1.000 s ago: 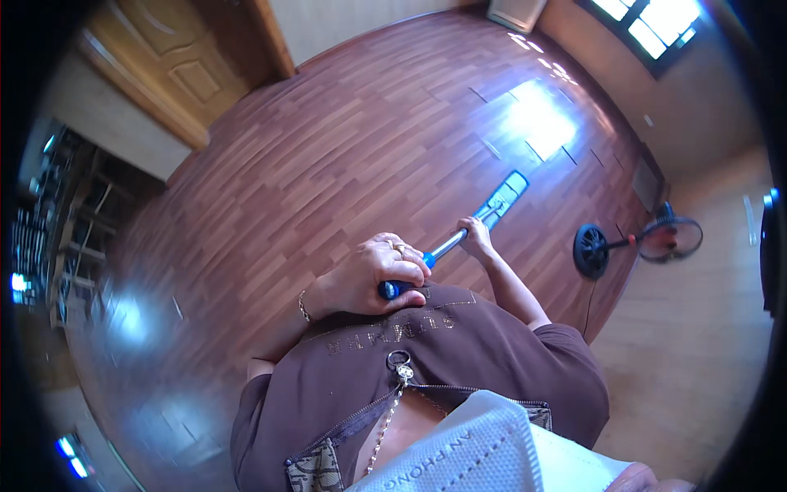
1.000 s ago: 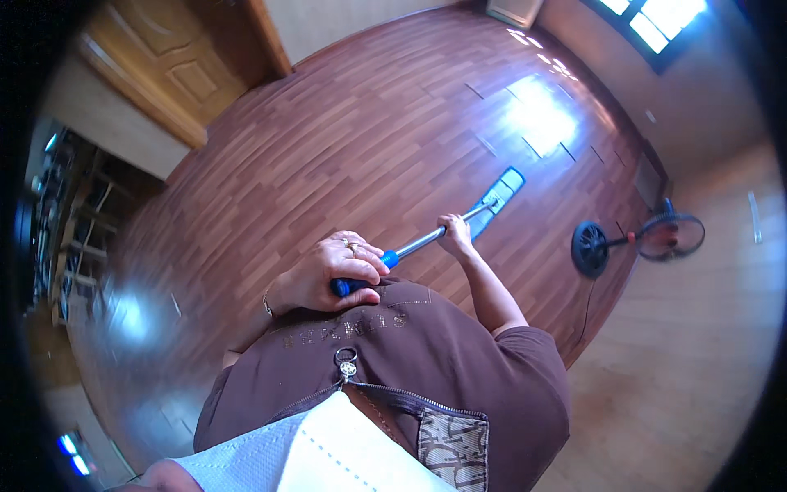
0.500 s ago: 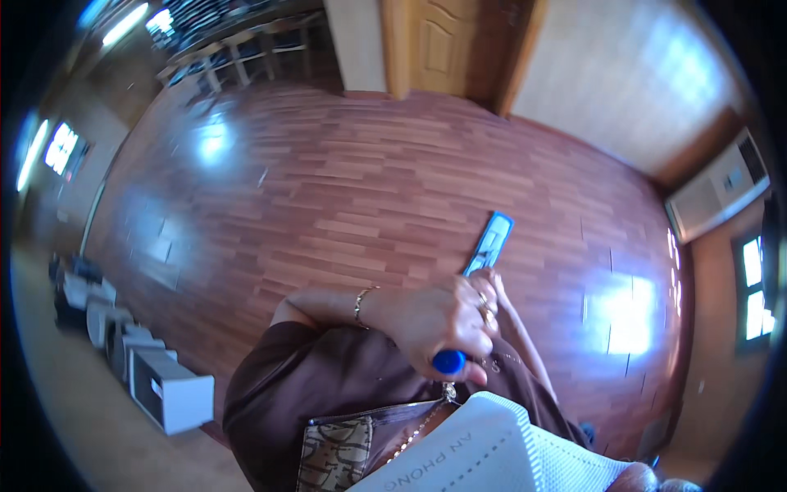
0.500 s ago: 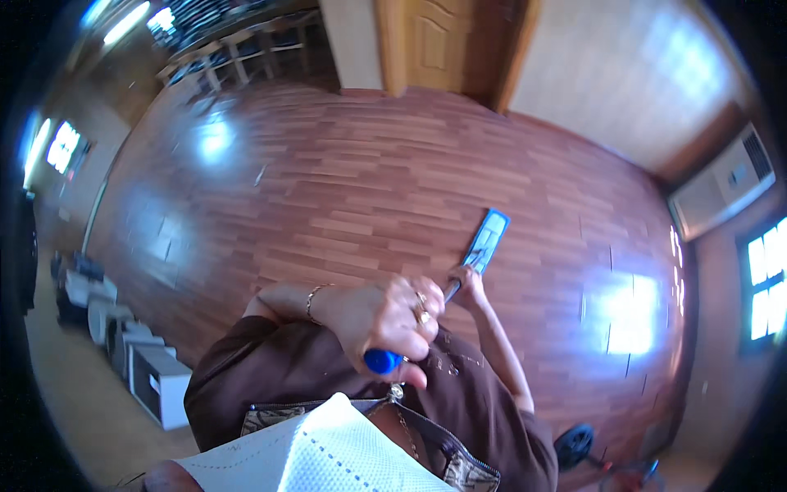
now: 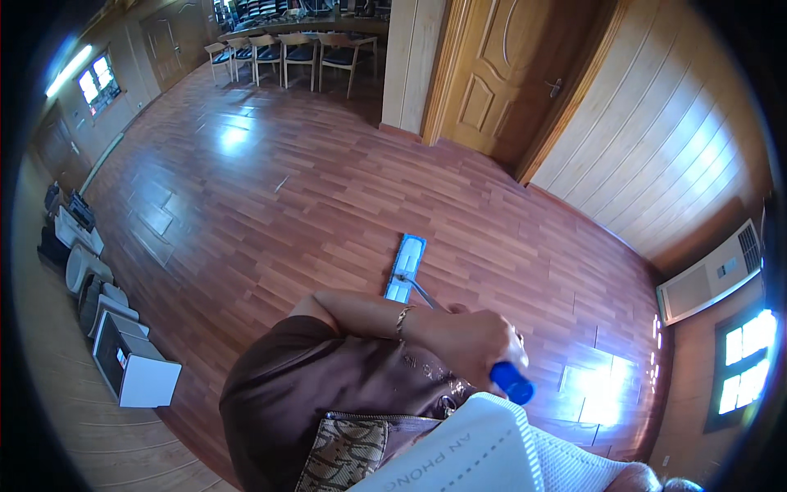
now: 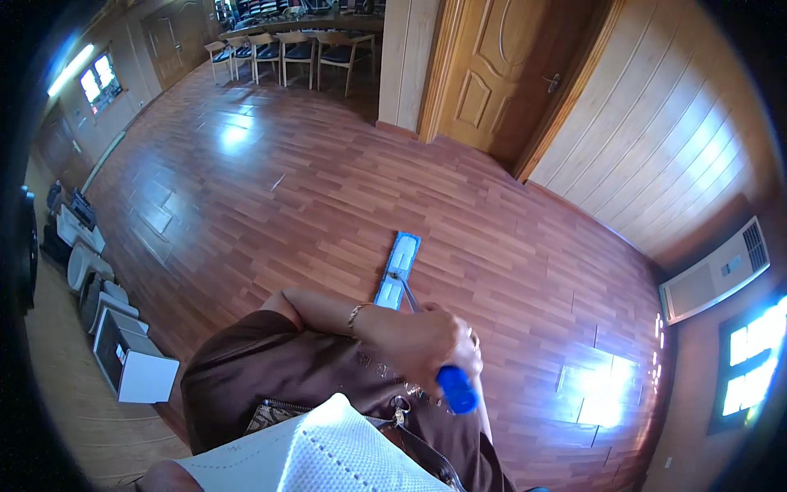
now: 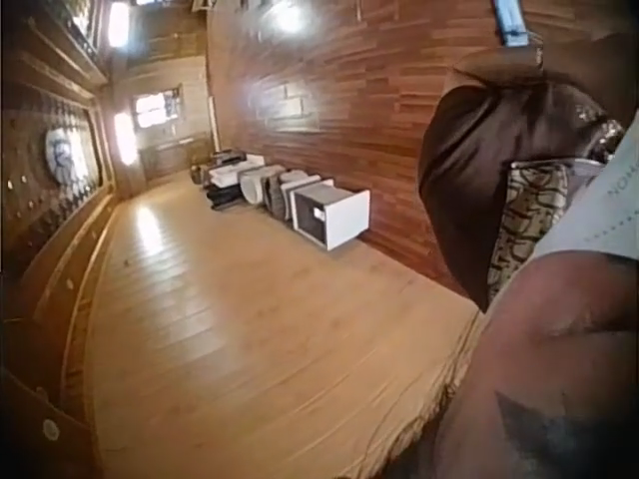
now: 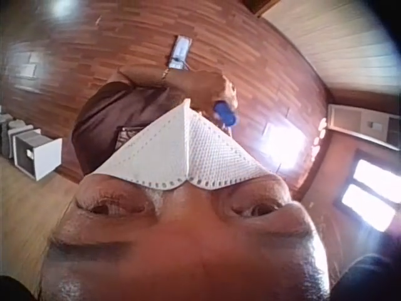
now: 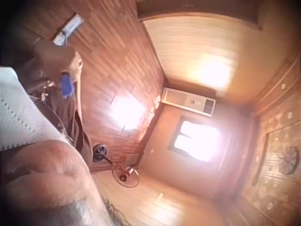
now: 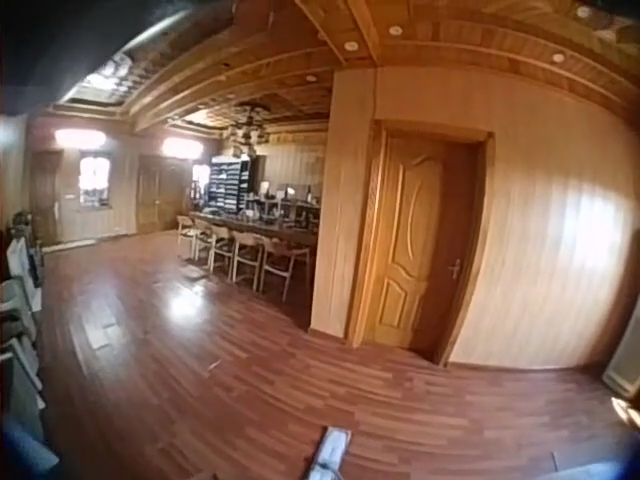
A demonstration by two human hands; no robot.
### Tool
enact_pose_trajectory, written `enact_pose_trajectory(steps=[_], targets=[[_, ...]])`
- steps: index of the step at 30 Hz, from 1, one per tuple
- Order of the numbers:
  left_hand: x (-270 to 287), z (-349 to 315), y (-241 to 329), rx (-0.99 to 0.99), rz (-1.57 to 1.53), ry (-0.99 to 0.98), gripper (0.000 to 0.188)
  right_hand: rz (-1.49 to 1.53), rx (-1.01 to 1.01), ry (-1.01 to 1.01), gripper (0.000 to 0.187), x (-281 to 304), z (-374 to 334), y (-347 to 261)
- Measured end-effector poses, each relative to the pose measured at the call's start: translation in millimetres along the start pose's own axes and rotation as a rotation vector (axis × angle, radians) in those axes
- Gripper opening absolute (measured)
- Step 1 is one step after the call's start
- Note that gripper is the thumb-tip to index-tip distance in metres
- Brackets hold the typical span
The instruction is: Mopping the wooden floor of a large room.
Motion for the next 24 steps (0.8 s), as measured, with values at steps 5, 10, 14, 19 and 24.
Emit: enact_pose_trajectory(steps=[5, 10, 14, 19, 24], targets=[[-44, -46, -122, 0.148, 0.251, -0.039, 0.036, -0.143, 0.659, 0.166, 0.042, 79, -49, -99], [-97, -78, -206, 0.292, 0.134, -0.138, 0.04, -0.399, 1.416, 0.339, 0.054, 16, -162, -199], [-123, -142, -301, 0.658, 0.067, -0.155, 0.032, -0.433, 1.287, 0.393, 0.04, 4, -153, -199], [-131, -128, -296, 0.418, 0.312, 0.009, 0.017, -0.67, 1.354, 0.507, 0.04, 7, -169, -204], [-109, -151, -297, 0.578, 0.383, 0.093, 0.018, -0.599, 1.313, 0.394, 0.036, 14, -145, -192]])
Point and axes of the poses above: each hand's wrist, its own z-axis towards the middle knuckle, its own x-axis out of the back of the hand, y = z × x, the point moved 9 cm from there along z, towards the middle knuckle, and after that the axes turned 6 degrees about y, right-handed, at the moved point
